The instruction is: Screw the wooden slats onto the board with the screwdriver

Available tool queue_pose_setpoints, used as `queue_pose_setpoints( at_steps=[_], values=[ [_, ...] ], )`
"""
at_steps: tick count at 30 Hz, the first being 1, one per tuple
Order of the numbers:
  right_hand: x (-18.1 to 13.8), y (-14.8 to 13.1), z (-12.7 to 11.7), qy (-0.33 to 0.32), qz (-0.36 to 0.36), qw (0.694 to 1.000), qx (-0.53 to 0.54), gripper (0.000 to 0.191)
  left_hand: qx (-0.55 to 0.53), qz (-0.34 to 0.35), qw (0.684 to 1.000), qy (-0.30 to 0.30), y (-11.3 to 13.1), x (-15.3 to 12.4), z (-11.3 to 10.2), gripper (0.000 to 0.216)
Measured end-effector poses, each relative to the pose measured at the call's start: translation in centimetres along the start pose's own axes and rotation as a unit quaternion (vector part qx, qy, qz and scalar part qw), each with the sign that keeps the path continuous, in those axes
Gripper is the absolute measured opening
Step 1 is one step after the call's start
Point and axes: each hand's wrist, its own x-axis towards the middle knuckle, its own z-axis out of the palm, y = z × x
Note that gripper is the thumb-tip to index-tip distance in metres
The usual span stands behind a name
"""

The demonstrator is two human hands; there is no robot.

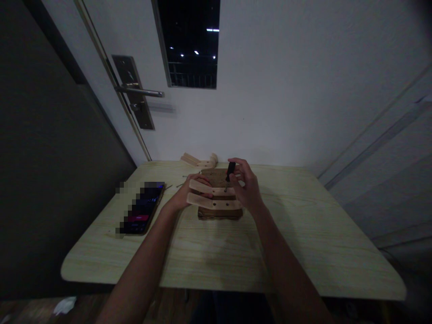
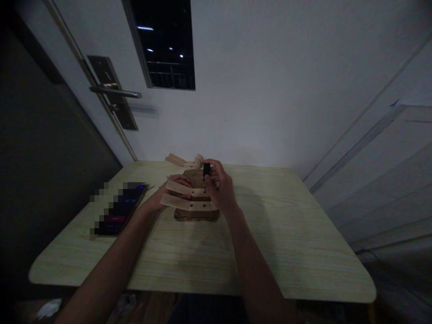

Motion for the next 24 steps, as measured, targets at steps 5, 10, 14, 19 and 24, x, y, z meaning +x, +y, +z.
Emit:
queue_pose_setpoints(
  at_steps=[5, 10, 14, 19, 24],
  values=[
    [0.08, -0.09, 0.03, 0.001, -0.002, 1.000, 0.003, 0.034, -0.003, -0.014, 1.000, -0.010, -0.02, 0.20, -0.03, 0.039],
    [0.22, -0.09, -0.11, 0.003, -0.006, 1.000, -0.015, 0.037, -0.008, -0.009, 1.000, 0.003, -0.16, 0.02, -0.08, 0.042],
    [0.21, -0.10, -0.16, -0.004, -0.007, 1.000, -0.022, 0.038, -0.007, 0.001, 1.000, 0.003, -0.05, -0.07, -0.08, 0.042],
    [0.14, -0.34, -0.31, -0.018, -0.006, 1.000, 0.001, 0.035, -0.001, 0.011, 1.000, -0.011, -0.13, 0.13, -0.04, 0.041],
    [0.20, -0.50, -0.42, -0.031, -0.014, 0.999, 0.020, 0.033, 0.008, 0.003, 1.000, 0.006, 0.20, 0.04, 0.01, 0.041]
  ],
)
